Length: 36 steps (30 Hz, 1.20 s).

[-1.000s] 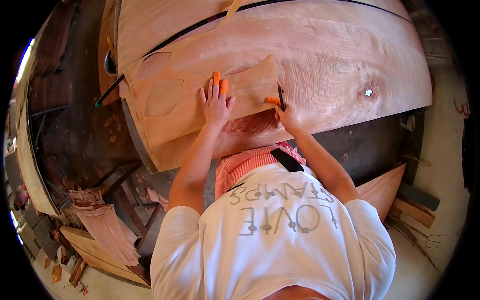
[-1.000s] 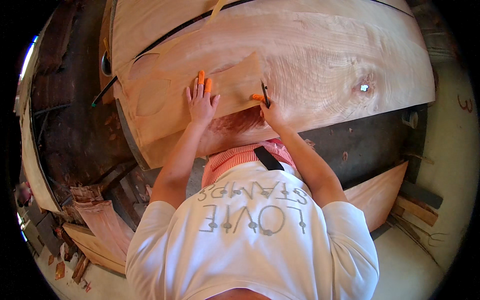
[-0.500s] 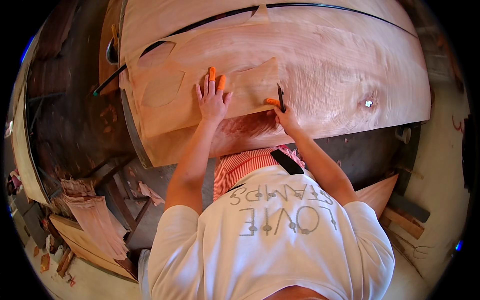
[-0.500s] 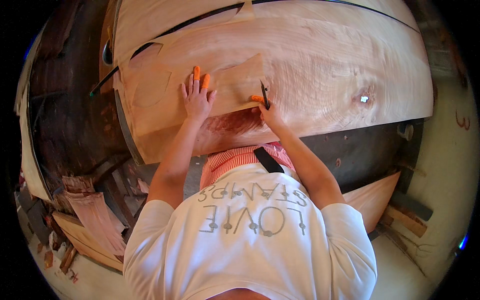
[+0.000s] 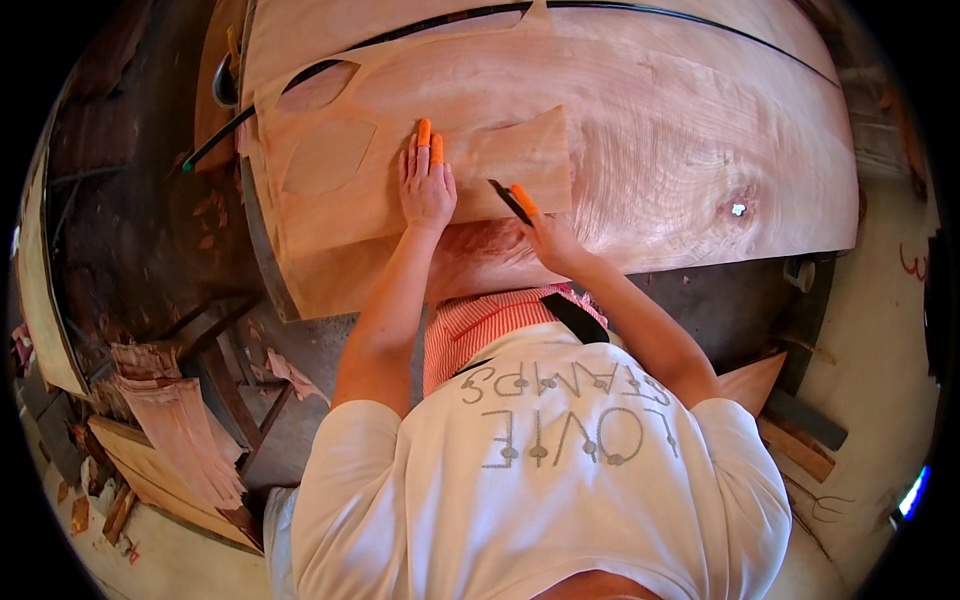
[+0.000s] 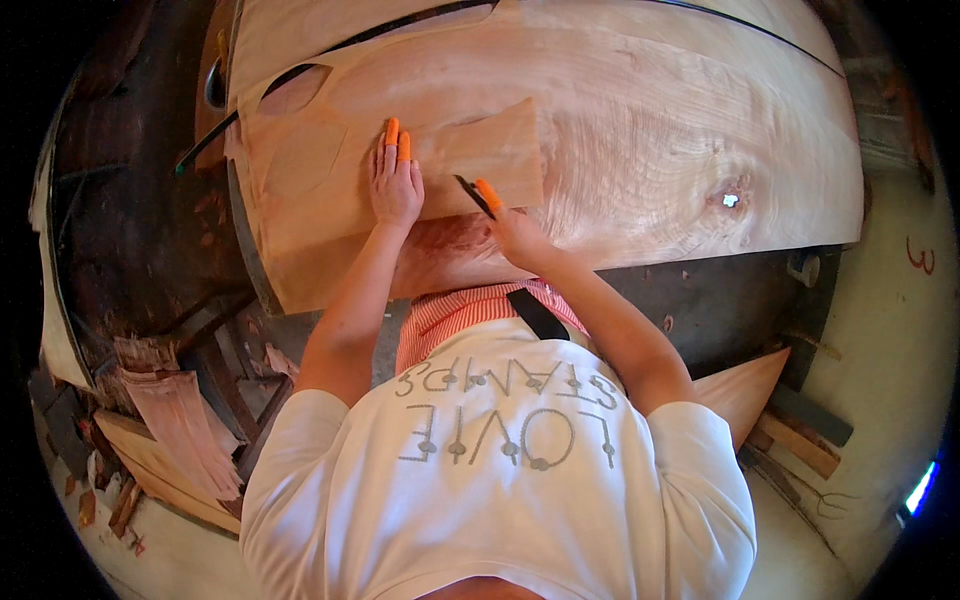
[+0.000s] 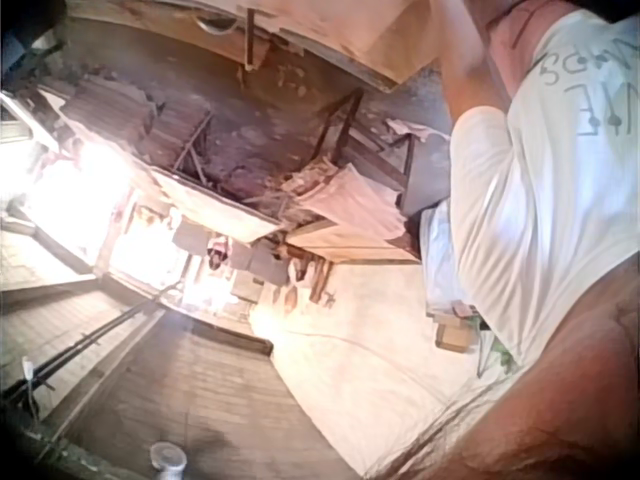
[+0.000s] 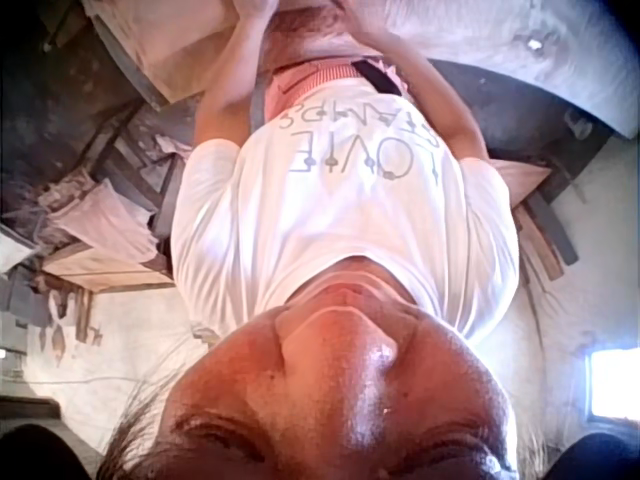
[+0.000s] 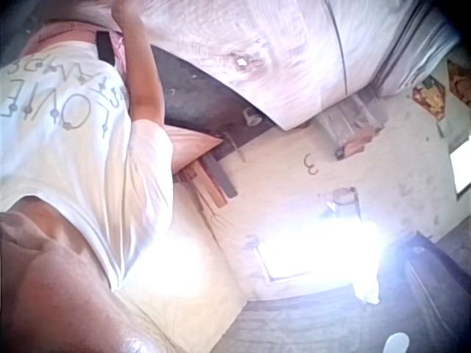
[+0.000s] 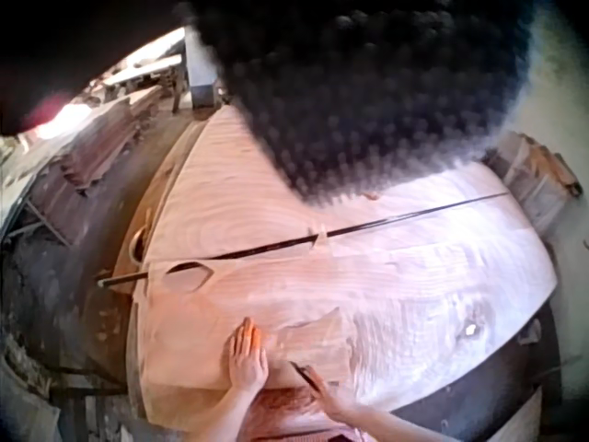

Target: The person uses a utility knife to cut out defects from a sheet of wood veneer, then cuts replacement patches from a separate piece of wood and fits them into the holes.

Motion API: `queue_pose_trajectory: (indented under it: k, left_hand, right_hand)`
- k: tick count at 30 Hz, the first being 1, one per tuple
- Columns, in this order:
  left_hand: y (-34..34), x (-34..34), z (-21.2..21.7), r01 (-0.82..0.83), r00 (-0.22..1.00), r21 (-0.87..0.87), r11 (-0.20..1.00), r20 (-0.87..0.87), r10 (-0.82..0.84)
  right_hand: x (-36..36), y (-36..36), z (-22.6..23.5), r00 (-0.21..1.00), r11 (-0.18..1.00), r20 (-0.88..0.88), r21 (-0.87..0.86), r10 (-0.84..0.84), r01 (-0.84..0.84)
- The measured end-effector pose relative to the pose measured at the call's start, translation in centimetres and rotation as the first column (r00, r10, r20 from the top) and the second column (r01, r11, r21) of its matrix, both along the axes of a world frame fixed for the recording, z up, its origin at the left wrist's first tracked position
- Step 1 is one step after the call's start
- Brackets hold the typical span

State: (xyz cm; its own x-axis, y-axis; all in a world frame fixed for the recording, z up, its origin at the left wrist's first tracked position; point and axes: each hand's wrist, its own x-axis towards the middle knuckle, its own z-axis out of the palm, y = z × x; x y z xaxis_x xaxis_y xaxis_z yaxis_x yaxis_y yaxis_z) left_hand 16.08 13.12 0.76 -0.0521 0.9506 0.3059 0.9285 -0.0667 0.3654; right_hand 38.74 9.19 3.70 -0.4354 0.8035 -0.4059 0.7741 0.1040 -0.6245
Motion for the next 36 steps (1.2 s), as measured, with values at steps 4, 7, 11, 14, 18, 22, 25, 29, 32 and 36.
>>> queue_pose_trajectory:
  k: [4, 7, 11, 14, 18, 22, 25, 29, 32, 36]
  left_hand:
    - [0.0, -0.3, -0.2, 0.039, 0.998, 0.014, 0.999, 0.043, -0.04]
    - [0.0, -0.2, -0.3, 0.058, 0.998, -0.02, 0.998, -0.016, -0.058]
    - [-0.3, -0.6, -0.7, 0.03, 0.998, -0.04, 0.999, -0.046, -0.032]
    - [0.3, 0.3, 0.2, 0.061, 0.998, -0.006, 0.998, -0.012, -0.061]
    - [0.2, -0.2, 0.4, 0.073, 0.997, -0.03, 0.997, -0.008, -0.073]
    - [0.5, 0.1, 1.0, 0.072, 0.997, -0.025, 0.997, -0.033, -0.073]
    - [0.8, 0.2, 0.6, 0.081, 0.997, -0.008, 0.997, -0.012, -0.081]
    - [0.5, -0.3, 0.3, 0.06, 0.998, -0.039, 0.997, 0.011, -0.06]
    - [0.6, -0.3, 0.6, 0.043, 0.999, -0.047, 0.998, 0.028, -0.042]
    - [0.2, -0.7, 0.1, 0.027, 0.999, -0.038, 0.999, 0.048, -0.025]
  right_hand:
    - [-5.0, 1.6, -0.6, 0.945, 0.952, 0.203, 0.116, 0.258, -0.285]
    - [-6.0, 1.5, -2.5, 0.917, 0.947, 0.295, 0.097, 0.268, -0.308]
    - [-5.1, 0.3, 0.1, 0.957, 0.986, 0.239, -0.058, 0.163, -0.154]
    - [-1.4, -0.5, -1.5, 0.962, 0.925, 0.237, 0.316, 0.137, -0.21]
    - [1.8, 2.6, 1.3, 0.793, 0.897, 0.438, -0.076, 0.423, -0.436]
    - [6.8, 7.7, 2.1, 0.506, 0.672, 0.492, -0.252, 0.709, -0.696]
    - [11.8, 12.2, 0.4, 0.424, 0.51, 0.457, -0.076, 0.782, -0.857]
    - [9.8, 16.9, 5.5, 0.247, 0.385, 0.458, -0.237, 0.854, -0.892]
    - [9.6, 17.7, 6.2, 0.197, 0.349, 0.509, -0.22, 0.838, -0.911]
    - [3.9, 17.0, 8.3, 0.374, 0.437, 0.45, -0.04, 0.811, -0.899]
